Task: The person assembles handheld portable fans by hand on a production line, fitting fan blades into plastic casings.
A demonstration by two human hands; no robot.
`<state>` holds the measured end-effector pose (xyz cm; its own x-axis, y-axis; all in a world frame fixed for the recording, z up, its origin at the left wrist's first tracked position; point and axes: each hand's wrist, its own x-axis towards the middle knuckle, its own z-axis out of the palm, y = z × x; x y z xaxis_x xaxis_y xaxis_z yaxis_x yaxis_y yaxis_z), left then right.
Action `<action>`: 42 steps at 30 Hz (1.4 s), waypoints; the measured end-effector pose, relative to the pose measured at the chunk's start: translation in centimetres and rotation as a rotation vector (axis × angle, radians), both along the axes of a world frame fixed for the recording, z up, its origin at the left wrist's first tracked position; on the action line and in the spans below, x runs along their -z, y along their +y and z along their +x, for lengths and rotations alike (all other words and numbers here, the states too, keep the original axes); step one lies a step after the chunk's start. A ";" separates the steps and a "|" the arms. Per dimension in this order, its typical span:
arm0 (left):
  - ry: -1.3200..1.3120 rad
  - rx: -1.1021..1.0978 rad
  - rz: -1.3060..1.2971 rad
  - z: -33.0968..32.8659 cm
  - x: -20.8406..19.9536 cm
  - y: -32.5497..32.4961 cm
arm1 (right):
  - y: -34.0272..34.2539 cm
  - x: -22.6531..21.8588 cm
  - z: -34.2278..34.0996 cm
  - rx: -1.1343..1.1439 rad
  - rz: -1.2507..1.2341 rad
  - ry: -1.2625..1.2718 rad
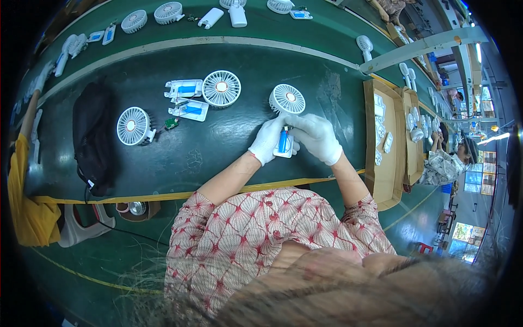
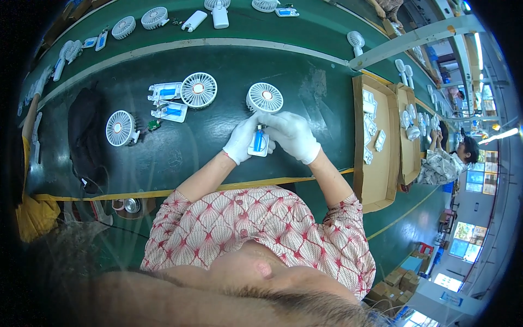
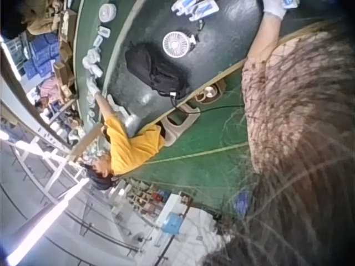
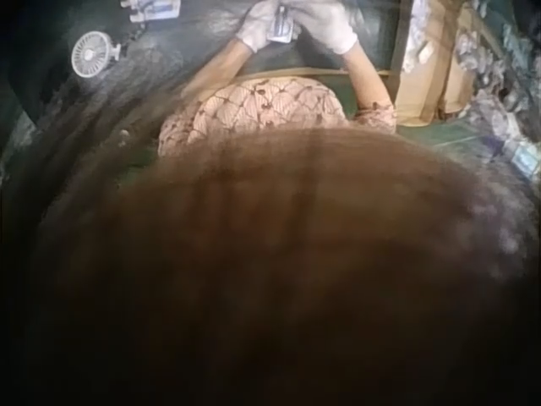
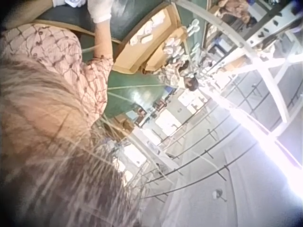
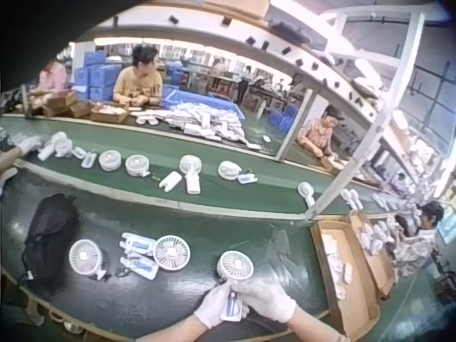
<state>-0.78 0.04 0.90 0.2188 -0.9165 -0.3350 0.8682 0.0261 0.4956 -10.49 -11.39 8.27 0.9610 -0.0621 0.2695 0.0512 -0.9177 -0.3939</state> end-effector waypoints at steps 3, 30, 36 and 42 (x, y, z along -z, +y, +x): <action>0.019 -0.015 0.026 0.0 -0.2 0.0 | -0.3 0.6 0.2 0.018 0.075 -0.039; -0.087 -0.032 0.011 -0.5 1.0 -0.3 | -0.5 1.8 -0.7 0.102 -0.109 -0.168; -0.139 -0.001 0.074 -0.4 0.1 -0.1 | 0.1 1.2 -0.3 0.097 -0.179 -0.136; -0.441 -0.205 -0.079 -1.4 2.6 -0.5 | 1.0 0.9 -0.1 0.063 -0.370 -0.020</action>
<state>-2.19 -0.43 -1.75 0.5027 -0.8585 -0.1012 0.5491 0.2268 0.8044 -10.61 -10.39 7.41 0.9526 -0.0157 0.3039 -0.0054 -0.9994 -0.0348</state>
